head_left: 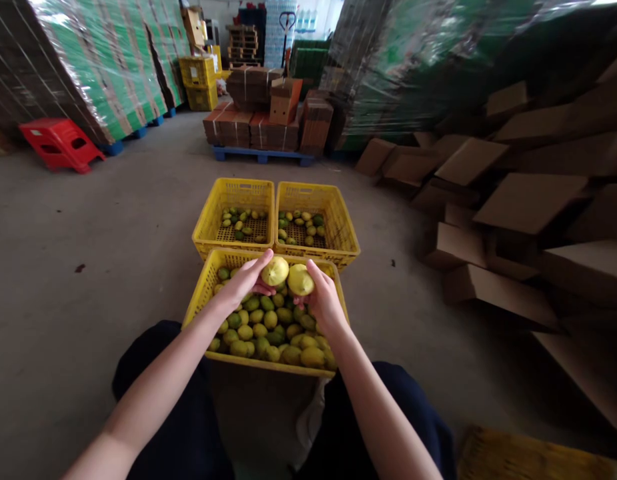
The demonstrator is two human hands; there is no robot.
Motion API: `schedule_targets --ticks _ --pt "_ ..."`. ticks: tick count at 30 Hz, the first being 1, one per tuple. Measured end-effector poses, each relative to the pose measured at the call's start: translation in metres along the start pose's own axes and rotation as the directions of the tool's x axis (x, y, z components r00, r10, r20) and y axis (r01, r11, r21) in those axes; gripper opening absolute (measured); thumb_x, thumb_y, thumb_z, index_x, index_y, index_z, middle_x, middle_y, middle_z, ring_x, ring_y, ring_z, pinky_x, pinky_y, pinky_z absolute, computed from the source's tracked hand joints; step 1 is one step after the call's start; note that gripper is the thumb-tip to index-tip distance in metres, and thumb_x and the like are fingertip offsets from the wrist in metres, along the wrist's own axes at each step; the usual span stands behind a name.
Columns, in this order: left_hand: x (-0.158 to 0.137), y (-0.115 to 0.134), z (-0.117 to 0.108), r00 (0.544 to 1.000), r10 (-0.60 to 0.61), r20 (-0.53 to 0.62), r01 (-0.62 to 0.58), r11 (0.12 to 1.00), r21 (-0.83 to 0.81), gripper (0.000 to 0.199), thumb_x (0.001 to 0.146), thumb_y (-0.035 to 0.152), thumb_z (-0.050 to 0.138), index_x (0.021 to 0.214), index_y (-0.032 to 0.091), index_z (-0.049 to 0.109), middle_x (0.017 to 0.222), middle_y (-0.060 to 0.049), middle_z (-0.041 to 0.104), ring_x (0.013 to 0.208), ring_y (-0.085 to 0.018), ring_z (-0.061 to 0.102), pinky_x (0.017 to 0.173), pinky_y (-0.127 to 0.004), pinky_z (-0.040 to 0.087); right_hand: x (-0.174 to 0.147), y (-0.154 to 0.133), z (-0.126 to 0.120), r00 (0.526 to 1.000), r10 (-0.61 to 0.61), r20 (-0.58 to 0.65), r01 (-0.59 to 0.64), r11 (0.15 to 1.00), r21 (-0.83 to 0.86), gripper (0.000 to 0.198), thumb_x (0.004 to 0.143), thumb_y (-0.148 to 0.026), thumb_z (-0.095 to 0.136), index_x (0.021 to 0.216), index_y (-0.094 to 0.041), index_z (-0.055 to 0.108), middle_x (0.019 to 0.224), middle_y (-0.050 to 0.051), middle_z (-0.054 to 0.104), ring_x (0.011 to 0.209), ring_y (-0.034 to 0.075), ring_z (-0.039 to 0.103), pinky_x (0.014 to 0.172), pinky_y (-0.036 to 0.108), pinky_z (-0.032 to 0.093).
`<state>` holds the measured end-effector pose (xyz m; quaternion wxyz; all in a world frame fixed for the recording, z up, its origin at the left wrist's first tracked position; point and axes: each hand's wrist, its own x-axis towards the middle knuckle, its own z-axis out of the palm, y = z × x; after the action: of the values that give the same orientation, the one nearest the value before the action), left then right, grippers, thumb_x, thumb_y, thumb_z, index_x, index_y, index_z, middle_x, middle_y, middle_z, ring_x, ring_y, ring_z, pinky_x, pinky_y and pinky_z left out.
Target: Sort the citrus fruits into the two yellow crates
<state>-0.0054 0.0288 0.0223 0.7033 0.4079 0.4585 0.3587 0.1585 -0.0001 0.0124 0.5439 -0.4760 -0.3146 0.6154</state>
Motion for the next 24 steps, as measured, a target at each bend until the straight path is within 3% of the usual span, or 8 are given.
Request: schedule_targets --ticks 8,12,15,18,20,22,24 --pt "0.003 -0.004 -0.003 0.999 0.040 -0.004 -0.040 0.997 0.063 0.068 0.077 0.073 0.051 0.105 0.012 0.065 0.072 -0.007 0.070 0.058 -0.019 0.065 0.053 -0.029 0.051 0.003 0.000 0.000 0.999 -0.046 -0.017 0.045 0.998 -0.036 0.039 0.068 -0.054 0.074 0.069 -0.019 0.056 0.054 -0.004 0.058 0.038 0.010 0.050 0.033 0.022 0.040" --pt "-0.001 -0.008 -0.002 0.959 0.284 -0.002 -0.277 0.936 0.218 0.058 0.085 0.065 0.048 0.115 0.017 0.061 0.104 -0.010 0.070 0.096 -0.024 0.067 0.077 -0.033 0.055 0.004 -0.001 -0.001 0.979 -0.179 -0.100 0.175 0.983 -0.052 0.037 0.063 -0.045 0.080 0.080 -0.020 0.060 0.072 -0.001 0.066 0.057 0.013 0.060 0.047 0.024 0.049" --pt "-0.003 -0.011 0.001 0.848 0.530 0.014 -0.492 0.777 0.392 0.051 0.087 0.051 0.056 0.129 0.022 0.050 0.124 -0.011 0.062 0.114 -0.025 0.060 0.094 -0.037 0.050 0.004 -0.002 -0.004 0.928 -0.358 -0.104 0.345 0.930 -0.122 0.038 0.061 -0.036 0.084 0.086 -0.023 0.059 0.085 -0.001 0.069 0.073 0.015 0.064 0.065 0.028 0.053" --pt "-0.004 -0.013 0.003 0.660 0.742 0.117 -0.667 0.508 0.544 0.049 0.084 0.039 0.066 0.127 0.024 0.049 0.127 -0.011 0.059 0.116 -0.025 0.057 0.097 -0.040 0.049 0.004 -0.002 -0.005 0.867 -0.492 -0.076 0.474 0.862 -0.179 0.039 0.062 -0.030 0.083 0.093 -0.026 0.058 0.092 -0.001 0.068 0.081 0.016 0.064 0.074 0.032 0.053" --pt "-0.004 -0.014 0.003 0.543 0.818 0.191 -0.721 0.337 0.605 0.044 0.083 0.032 0.067 0.124 0.025 0.052 0.125 -0.010 0.059 0.119 -0.024 0.055 0.100 -0.041 0.047 0.004 -0.002 -0.006 0.838 -0.542 -0.064 0.525 0.833 -0.175 0.040 0.064 -0.028 0.082 0.096 -0.027 0.058 0.097 -0.001 0.067 0.087 0.017 0.064 0.079 0.033 0.053" --pt "-0.006 -0.014 0.003 0.493 0.844 0.212 -0.743 0.281 0.608 0.044 0.083 0.028 0.067 0.124 0.026 0.052 0.126 -0.009 0.059 0.121 -0.024 0.054 0.102 -0.042 0.046 0.003 -0.002 -0.006 0.830 -0.556 -0.047 0.546 0.826 -0.143 0.041 0.064 -0.025 0.081 0.098 -0.028 0.059 0.100 -0.001 0.067 0.091 0.017 0.064 0.082 0.034 0.053" --pt "-0.007 -0.014 0.003 0.502 0.845 0.183 -0.762 0.332 0.555 0.048 0.082 0.027 0.069 0.126 0.026 0.050 0.128 -0.010 0.059 0.121 -0.024 0.055 0.101 -0.041 0.048 0.001 -0.003 -0.006 0.840 -0.542 -0.018 0.538 0.837 -0.103 0.040 0.064 -0.024 0.082 0.097 -0.028 0.059 0.100 -0.001 0.067 0.093 0.017 0.064 0.084 0.035 0.053"
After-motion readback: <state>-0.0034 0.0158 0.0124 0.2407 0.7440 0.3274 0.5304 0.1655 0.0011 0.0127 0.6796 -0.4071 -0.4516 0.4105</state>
